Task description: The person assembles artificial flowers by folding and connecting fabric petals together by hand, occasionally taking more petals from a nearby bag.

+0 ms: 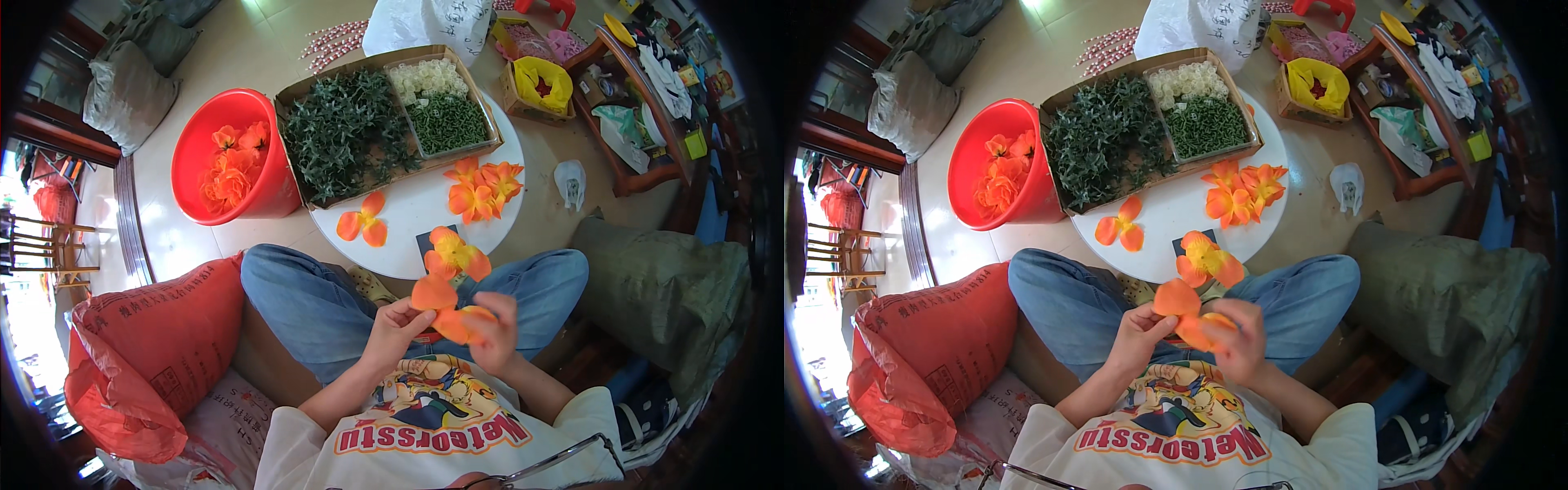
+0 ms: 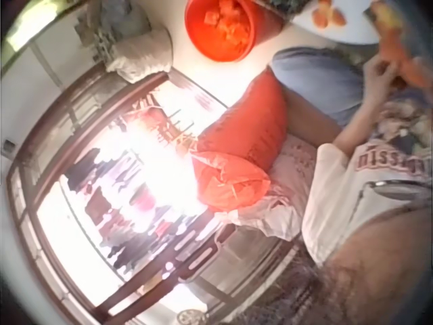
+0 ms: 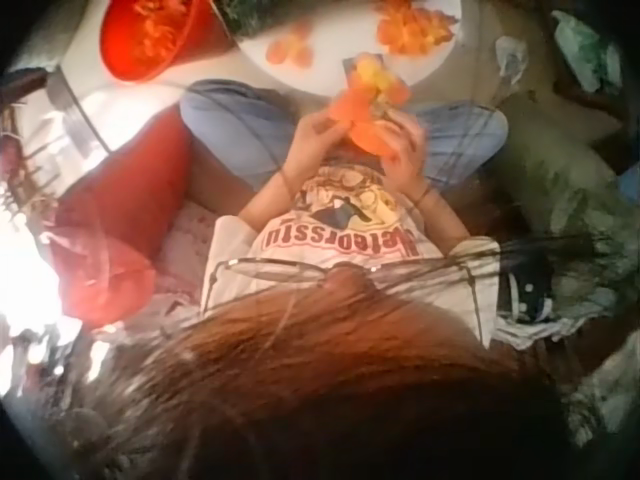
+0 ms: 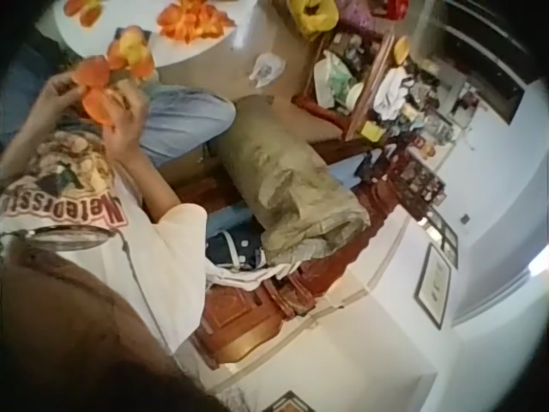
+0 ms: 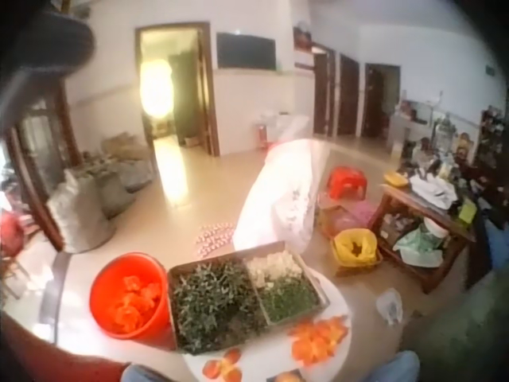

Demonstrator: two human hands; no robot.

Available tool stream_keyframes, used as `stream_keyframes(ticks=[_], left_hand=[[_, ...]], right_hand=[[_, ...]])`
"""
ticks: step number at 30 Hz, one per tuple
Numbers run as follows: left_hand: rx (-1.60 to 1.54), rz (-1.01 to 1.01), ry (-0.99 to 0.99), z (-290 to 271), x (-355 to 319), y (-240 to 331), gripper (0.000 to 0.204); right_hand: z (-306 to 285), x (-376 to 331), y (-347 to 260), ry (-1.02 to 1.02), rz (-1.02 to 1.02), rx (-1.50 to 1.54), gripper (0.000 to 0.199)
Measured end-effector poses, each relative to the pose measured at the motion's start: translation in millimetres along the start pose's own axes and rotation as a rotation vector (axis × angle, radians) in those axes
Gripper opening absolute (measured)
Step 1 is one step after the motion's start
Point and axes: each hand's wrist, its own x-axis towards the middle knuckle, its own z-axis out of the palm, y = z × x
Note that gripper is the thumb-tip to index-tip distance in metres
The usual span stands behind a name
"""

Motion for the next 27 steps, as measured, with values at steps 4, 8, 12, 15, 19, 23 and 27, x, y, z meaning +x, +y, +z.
stream_keyframes(ticks=[4, 8, 12, 15, 19, 23, 27], left_hand=[[0.041, 0.222, -0.030, -0.8, 0.4, -2.2, 0.027], [0.046, 0.290, -0.074, 0.7, 0.6, -0.4, 0.026], [0.062, 0.318, -0.081, 2.7, 3.9, 3.8, 0.027], [0.031, 0.302, -0.057, 5.7, 5.6, 8.3, 0.025], [0.017, 0.231, -0.051, 6.9, 5.9, 14.4, 0.022], [0.087, 0.179, -0.098, -4.0, 9.5, 7.7, 0.022], [0.122, 0.242, -0.121, 2.6, 12.9, 2.2, 0.023]], right_hand=[[5.2, 16.7, -9.1, 0.290, 0.570, 0.698, 0.032], [-10.3, 16.8, 9.0, -0.158, 0.943, 1.148, 0.036], [-16.8, 30.9, 4.2, -0.420, 1.013, 0.946, 0.039], [-18.2, 38.1, 1.8, -0.481, 1.016, 0.849, 0.040], [-8.4, 32.4, 2.1, -0.283, 0.936, 0.989, 0.034], [-7.3, 32.5, 1.3, -0.382, 0.728, 0.463, 0.016], [-1.8, 35.8, 2.7, -0.293, 0.766, 0.426, 0.010]])
